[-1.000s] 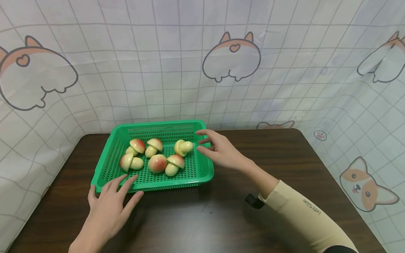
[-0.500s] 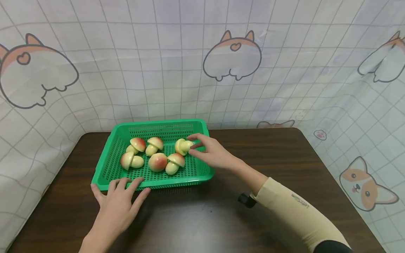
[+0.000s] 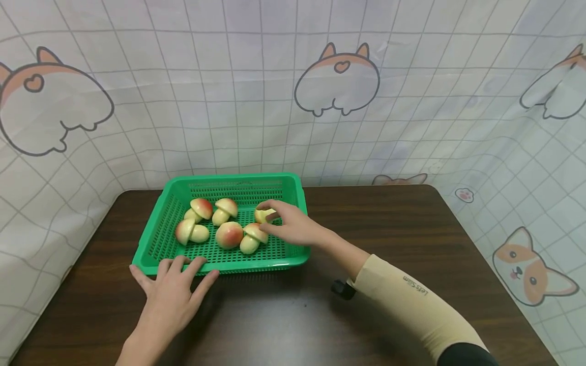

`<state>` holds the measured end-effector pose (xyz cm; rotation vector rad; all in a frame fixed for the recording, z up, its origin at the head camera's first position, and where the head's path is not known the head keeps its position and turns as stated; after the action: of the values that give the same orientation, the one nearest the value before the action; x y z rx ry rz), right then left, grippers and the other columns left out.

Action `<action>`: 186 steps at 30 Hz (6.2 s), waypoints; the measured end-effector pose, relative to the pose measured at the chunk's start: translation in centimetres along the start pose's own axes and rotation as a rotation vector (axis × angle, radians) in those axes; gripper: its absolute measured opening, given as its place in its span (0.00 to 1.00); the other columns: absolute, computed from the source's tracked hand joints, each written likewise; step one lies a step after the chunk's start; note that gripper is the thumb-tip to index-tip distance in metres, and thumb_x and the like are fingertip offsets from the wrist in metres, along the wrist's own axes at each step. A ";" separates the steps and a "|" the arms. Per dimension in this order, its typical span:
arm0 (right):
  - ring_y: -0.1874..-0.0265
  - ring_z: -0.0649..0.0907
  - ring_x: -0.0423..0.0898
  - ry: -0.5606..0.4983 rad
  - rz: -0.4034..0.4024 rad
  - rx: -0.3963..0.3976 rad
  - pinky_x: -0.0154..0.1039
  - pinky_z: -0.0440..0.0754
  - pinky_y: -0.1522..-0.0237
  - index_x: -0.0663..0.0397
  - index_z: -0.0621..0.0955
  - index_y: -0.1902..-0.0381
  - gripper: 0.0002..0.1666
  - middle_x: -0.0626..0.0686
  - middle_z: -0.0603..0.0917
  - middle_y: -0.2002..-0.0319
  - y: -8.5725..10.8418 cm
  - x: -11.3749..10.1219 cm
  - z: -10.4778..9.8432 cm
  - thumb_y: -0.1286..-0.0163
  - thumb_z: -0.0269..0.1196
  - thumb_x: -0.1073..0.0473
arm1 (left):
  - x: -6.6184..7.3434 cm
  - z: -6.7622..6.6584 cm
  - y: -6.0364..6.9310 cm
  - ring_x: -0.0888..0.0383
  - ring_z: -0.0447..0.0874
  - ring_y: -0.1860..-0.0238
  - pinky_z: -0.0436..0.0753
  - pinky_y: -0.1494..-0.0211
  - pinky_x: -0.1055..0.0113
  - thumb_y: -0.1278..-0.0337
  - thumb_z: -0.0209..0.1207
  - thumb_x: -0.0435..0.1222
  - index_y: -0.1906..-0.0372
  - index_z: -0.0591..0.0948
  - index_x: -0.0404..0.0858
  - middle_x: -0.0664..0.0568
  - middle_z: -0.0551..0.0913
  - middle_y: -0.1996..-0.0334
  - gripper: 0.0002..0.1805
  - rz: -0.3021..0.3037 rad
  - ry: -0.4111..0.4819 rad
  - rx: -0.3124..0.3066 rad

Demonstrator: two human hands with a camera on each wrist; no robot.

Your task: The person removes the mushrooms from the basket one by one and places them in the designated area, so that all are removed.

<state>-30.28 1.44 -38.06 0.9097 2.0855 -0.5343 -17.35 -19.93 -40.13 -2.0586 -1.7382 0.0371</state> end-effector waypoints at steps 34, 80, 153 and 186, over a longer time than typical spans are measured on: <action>0.56 0.78 0.46 0.228 0.050 -0.077 0.41 0.77 0.50 0.64 0.77 0.38 0.24 0.57 0.81 0.48 -4.0 1.6 3.4 0.26 0.64 0.58 | 0.1 0.0 -0.1 0.26 0.75 0.53 0.39 0.44 0.12 0.29 0.54 0.61 0.45 0.80 0.38 0.39 0.80 0.53 0.31 0.020 -0.158 -0.014; 0.72 0.77 0.39 0.225 0.060 -0.185 0.34 0.76 0.67 0.52 0.82 0.42 0.18 0.45 0.81 0.67 -4.4 2.2 5.0 0.28 0.66 0.56 | -0.1 0.2 0.0 0.27 0.74 0.52 0.35 0.42 0.13 0.30 0.54 0.62 0.47 0.81 0.39 0.40 0.79 0.55 0.30 0.006 -0.127 -0.005; 0.54 0.82 0.54 -0.228 -0.025 0.137 0.51 0.86 0.58 0.50 0.81 0.37 0.21 0.55 0.83 0.46 4.4 3.9 -9.8 0.25 0.66 0.56 | -1.1 -0.4 0.5 0.30 0.73 0.47 0.28 0.42 0.15 0.29 0.51 0.65 0.43 0.81 0.40 0.37 0.79 0.50 0.34 -0.049 -0.076 -0.100; 0.53 0.81 0.53 -0.169 0.051 0.104 0.44 0.81 0.54 0.55 0.80 0.39 0.22 0.56 0.83 0.49 4.0 11.8 -8.8 0.30 0.69 0.64 | -1.3 -0.9 1.0 0.31 0.74 0.47 0.27 0.42 0.14 0.30 0.54 0.64 0.45 0.82 0.40 0.40 0.79 0.53 0.32 -0.078 -0.052 -0.114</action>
<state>-36.76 14.54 -42.42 0.9413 1.8920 -0.6747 -16.46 -21.54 -40.02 -2.0844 -1.8914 -0.0338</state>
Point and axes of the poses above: each hand's wrist, its own y-axis away from the middle knuckle, its own z-axis out of the palm, x = y × z, the point moved 8 cm from there along -y, towards the middle knuckle
